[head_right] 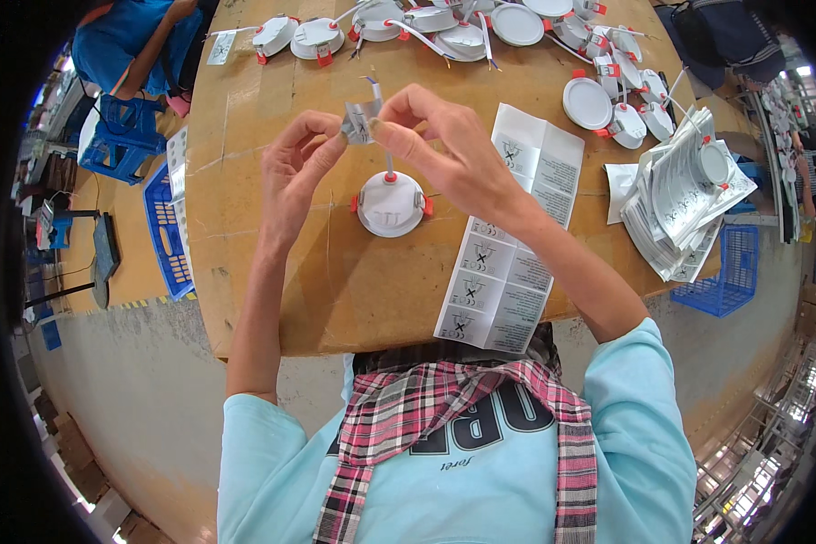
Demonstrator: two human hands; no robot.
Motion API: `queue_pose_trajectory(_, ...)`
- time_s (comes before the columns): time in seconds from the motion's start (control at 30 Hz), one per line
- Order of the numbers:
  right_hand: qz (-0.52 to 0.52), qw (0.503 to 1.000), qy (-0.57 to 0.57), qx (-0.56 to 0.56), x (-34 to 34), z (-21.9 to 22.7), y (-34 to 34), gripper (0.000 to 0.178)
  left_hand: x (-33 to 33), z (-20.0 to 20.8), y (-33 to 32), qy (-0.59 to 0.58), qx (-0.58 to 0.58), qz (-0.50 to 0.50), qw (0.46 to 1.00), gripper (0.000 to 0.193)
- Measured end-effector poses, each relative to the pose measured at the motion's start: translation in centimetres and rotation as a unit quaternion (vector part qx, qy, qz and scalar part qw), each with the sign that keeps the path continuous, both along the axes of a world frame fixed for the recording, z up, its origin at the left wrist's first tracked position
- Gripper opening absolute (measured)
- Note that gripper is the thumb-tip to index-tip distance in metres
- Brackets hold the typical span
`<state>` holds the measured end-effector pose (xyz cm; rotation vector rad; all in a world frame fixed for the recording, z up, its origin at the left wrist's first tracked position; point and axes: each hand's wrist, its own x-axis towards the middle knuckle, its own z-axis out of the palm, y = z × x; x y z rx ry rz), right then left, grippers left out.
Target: Apply labels and assemble components for circular LED light fixtures at an assembly station.
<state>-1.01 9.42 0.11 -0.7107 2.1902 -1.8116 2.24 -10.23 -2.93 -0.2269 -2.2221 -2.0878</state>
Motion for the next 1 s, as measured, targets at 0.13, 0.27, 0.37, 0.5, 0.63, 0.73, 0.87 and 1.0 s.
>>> queue_pose_trajectory(0.13, 0.004, 0.983, 0.163, 0.080, -0.4, 1.4, -0.5, 0.025, -0.2, 0.2, 0.5, 0.084, -0.013, 0.004, 0.996, 0.009)
queue_pose_trajectory(0.27, -0.008, 0.964, 0.219, 0.154, -1.1, 0.7, -0.8, 0.022, -0.3, 0.4, 0.7, 0.127, -0.072, -0.010, 0.989, 0.009)
queue_pose_trajectory(0.37, -0.025, 0.971, 0.186, 0.147, -1.2, 0.7, -0.5, 0.022, -0.2, 0.2, 0.2, 0.068, -0.011, -0.004, 0.998, 0.010)
queue_pose_trajectory(0.5, -0.025, 0.979, 0.171, 0.105, -1.0, 0.8, -0.6, 0.026, -0.1, 0.3, 0.0, 0.027, 0.023, -0.004, 0.999, 0.012)
queue_pose_trajectory(0.63, 0.038, 0.984, 0.122, 0.127, -0.8, 1.5, -0.9, 0.027, -0.7, 0.0, 0.4, 0.101, -0.034, -0.010, 0.994, 0.009)
queue_pose_trajectory(0.73, 0.067, 0.986, 0.112, 0.107, -1.5, 0.9, -0.9, 0.026, -0.8, 0.2, 0.5, 0.115, -0.048, -0.026, 0.992, 0.008)
queue_pose_trajectory(0.87, 0.126, 0.983, 0.053, 0.125, -2.1, 1.4, -0.5, 0.027, -0.9, 0.1, 0.2, 0.086, -0.031, -0.044, 0.995, 0.009)
queue_pose_trajectory(1.0, 0.148, 0.986, 0.005, 0.082, -2.6, 0.6, -0.1, 0.021, -1.0, 0.0, 0.3, 0.067, 0.005, -0.055, 0.996, 0.008)
